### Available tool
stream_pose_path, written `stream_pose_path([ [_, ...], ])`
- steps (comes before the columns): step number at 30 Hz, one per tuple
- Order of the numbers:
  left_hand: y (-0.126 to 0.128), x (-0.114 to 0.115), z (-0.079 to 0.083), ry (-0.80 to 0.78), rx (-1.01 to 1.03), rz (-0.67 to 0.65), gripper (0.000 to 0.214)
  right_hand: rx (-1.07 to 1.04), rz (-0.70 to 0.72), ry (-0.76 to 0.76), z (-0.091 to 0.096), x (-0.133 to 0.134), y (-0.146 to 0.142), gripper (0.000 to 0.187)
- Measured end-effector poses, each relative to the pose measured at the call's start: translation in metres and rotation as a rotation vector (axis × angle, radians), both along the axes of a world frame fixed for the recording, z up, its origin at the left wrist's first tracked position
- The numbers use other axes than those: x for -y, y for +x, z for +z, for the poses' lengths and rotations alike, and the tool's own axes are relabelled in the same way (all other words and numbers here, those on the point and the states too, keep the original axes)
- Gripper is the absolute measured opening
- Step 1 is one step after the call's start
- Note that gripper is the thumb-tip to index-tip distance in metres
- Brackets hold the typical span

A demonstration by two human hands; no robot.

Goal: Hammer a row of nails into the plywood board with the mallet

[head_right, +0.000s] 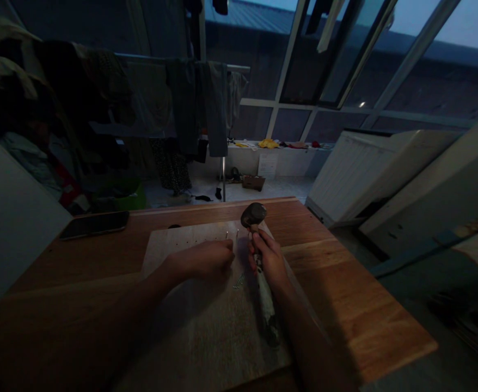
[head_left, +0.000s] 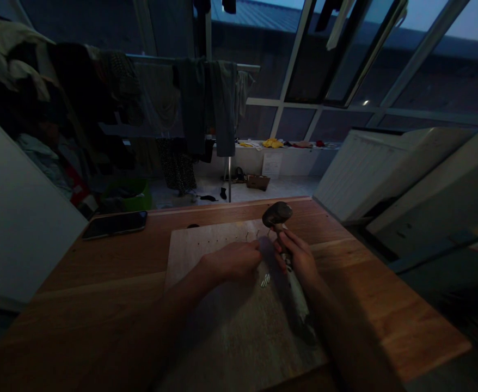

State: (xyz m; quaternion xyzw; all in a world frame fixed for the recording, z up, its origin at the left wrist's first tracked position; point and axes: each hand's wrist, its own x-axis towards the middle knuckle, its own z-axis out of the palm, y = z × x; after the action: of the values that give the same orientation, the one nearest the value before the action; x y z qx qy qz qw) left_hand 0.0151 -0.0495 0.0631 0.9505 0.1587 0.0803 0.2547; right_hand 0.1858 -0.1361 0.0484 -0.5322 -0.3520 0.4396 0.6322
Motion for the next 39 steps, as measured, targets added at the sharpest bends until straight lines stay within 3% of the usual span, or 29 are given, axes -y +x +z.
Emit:
stream_pose_path([
  [3, -0.007, -0.023, -0.001, -0.061, 0.022, 0.03, 0.014, 0.006, -0.01, 0.007, -0.001, -0.001, 0.001, 0.051],
  [7, -0.018, -0.057, -0.018, -0.257, 0.306, 0.273, 0.028, 0.002, -0.01, -0.004, -0.004, -0.001, 0.003, 0.054],
  [10, -0.022, -0.067, -0.035, -0.333, 0.415, 0.384, 0.03, -0.019, -0.007, -0.012, -0.004, -0.001, 0.002, 0.054],
  [15, -0.021, -0.064, -0.047, -0.314, 0.446, 0.372, 0.012, -0.007, 0.005, -0.016, -0.003, 0.0, 0.002, 0.055],
  [26, -0.021, -0.061, -0.046, -0.284, 0.413, 0.388, 0.011, 0.018, 0.025, 0.014, -0.004, 0.0, 0.002, 0.048],
  [35, -0.022, -0.061, -0.046, -0.275, 0.411, 0.393, 0.01, 0.083, 0.174, -0.029, 0.035, 0.004, -0.022, 0.039],
  [39, -0.021, -0.06, -0.046, -0.283, 0.415, 0.401, 0.01, 0.103, 0.225, -0.017, 0.031, -0.003, -0.038, 0.038],
])
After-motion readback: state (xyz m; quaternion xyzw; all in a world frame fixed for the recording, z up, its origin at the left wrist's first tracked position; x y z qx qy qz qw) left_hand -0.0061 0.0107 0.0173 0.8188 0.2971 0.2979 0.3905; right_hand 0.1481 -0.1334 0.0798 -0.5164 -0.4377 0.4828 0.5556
